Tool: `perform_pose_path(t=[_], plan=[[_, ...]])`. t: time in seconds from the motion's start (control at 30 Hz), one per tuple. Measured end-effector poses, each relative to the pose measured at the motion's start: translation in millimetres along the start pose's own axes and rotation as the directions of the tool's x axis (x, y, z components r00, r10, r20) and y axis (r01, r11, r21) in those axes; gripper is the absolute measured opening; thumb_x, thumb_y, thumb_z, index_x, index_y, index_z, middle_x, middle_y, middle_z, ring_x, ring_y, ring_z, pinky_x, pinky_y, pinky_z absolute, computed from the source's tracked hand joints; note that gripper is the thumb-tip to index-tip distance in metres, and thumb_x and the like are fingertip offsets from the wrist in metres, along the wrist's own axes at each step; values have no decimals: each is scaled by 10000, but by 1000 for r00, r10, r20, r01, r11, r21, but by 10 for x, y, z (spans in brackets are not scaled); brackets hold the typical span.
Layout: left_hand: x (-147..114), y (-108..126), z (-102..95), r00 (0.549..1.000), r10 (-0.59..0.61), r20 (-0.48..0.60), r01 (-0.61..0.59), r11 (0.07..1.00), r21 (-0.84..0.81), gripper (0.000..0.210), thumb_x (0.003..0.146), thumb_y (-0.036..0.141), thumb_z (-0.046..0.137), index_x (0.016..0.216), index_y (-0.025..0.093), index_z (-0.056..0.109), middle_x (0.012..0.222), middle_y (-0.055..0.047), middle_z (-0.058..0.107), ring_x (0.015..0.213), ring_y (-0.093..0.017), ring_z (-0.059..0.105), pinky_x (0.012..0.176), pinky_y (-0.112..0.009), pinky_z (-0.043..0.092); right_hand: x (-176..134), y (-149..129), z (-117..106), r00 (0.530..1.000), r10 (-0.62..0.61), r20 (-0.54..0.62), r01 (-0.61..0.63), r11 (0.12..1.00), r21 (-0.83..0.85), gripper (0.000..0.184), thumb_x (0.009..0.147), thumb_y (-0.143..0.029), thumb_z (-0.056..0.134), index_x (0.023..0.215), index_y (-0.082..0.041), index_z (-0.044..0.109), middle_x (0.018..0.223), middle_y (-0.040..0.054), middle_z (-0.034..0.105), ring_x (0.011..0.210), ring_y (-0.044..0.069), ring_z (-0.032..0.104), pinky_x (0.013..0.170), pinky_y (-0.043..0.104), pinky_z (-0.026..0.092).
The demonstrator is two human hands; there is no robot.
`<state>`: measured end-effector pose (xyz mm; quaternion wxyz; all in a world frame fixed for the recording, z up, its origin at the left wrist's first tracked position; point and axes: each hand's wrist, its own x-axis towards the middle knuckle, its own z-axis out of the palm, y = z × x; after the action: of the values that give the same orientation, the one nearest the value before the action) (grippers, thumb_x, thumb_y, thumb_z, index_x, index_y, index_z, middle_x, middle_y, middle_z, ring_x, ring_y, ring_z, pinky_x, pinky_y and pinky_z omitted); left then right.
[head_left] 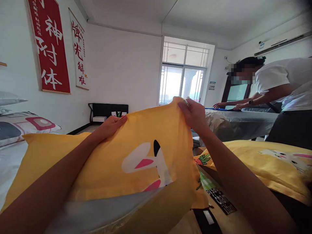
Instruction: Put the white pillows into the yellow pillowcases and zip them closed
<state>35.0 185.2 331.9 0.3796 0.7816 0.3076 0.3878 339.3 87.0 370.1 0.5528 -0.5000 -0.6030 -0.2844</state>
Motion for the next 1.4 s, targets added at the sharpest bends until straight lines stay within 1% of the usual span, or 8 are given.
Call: perform_pose_path(t=[0.2, 0.3, 0.5, 0.7, 0.87, 1.1, 1.23, 1.4], plan=[[-63, 33, -18, 988, 41, -149, -32, 998, 62, 534, 820, 626, 478, 516, 193, 407, 457, 31, 360, 398, -83, 315, 380, -218, 227, -31, -176, 65, 991, 132, -33, -123, 970, 211, 376, 874, -434, 492, 617, -227, 311, 583, -44, 303, 570, 113, 292, 530, 267, 246], [-63, -5, -103, 986, 75, -147, -42, 975, 216, 529, 825, 634, 459, 533, 194, 417, 477, 26, 383, 414, -93, 333, 395, -226, 235, -23, -155, 93, 996, 58, -62, -55, 997, 53, 321, 895, -342, 452, 639, -234, 290, 567, -46, 302, 557, 118, 276, 559, 280, 242], [24, -2, -244, 999, 46, -3, -36, 834, 551, 546, 815, 661, 414, 580, 189, 555, 571, -21, 552, 539, -170, 511, 483, -247, 332, -1, -76, 64, 979, -167, 117, 188, 964, -191, 92, 761, -164, 400, 793, -242, 436, 558, -42, 346, 500, 126, 252, 560, 290, 207], [178, 664, 339, 927, 373, 22, -346, 833, 433, 550, 757, 576, 562, 1166, 208, 581, 1070, -84, 637, 871, -232, 581, 710, -291, 432, 54, -248, 117, 954, -299, 32, 299, 930, -215, 203, 761, -168, 347, 873, -242, 500, 576, -25, 428, 512, 132, 360, 551, 268, 260], [371, 1147, 782, 866, 462, 189, -498, 831, 250, 77, 762, 235, 587, 749, 159, 584, 728, -15, 556, 653, -138, 481, 600, -261, 362, 100, -325, 74, 931, -359, 61, 363, 901, -236, 198, 794, -193, 371, 890, -229, 541, 616, -4, 496, 533, 137, 423, 547, 270, 264], [407, 1080, 988, 871, 491, 4, -489, 867, 96, 243, 894, 326, 441, 748, 163, 546, 746, -25, 559, 679, -145, 509, 598, -271, 374, 31, -345, -111, 995, -33, 93, 18, 987, 159, 209, 884, -438, 489, 952, -250, 549, 588, -36, 485, 540, 131, 462, 549, 265, 348], [379, 1075, 941, 891, 442, -107, -436, 897, 73, 270, 882, 336, 462, 665, 175, 461, 657, 5, 476, 581, -107, 435, 536, -252, 296, -402, -288, -231, 963, 175, 205, -247, 878, 409, 434, 863, -584, 477, 1149, -258, 505, 758, 1, 600, 684, 165, 579, 580, 272, 437], [385, 1095, 910, 880, 435, -190, -363, 874, 323, 330, 860, 262, 481, 581, 185, 323, 581, 30, 312, 522, -83, 278, 511, -267, 192, -1064, -179, -265, 889, 217, 403, -359, 878, 318, 334, 830, -548, 551, 864, -225, 628, 806, 23, 659, 776, 199, 603, 657, 289, 471]])
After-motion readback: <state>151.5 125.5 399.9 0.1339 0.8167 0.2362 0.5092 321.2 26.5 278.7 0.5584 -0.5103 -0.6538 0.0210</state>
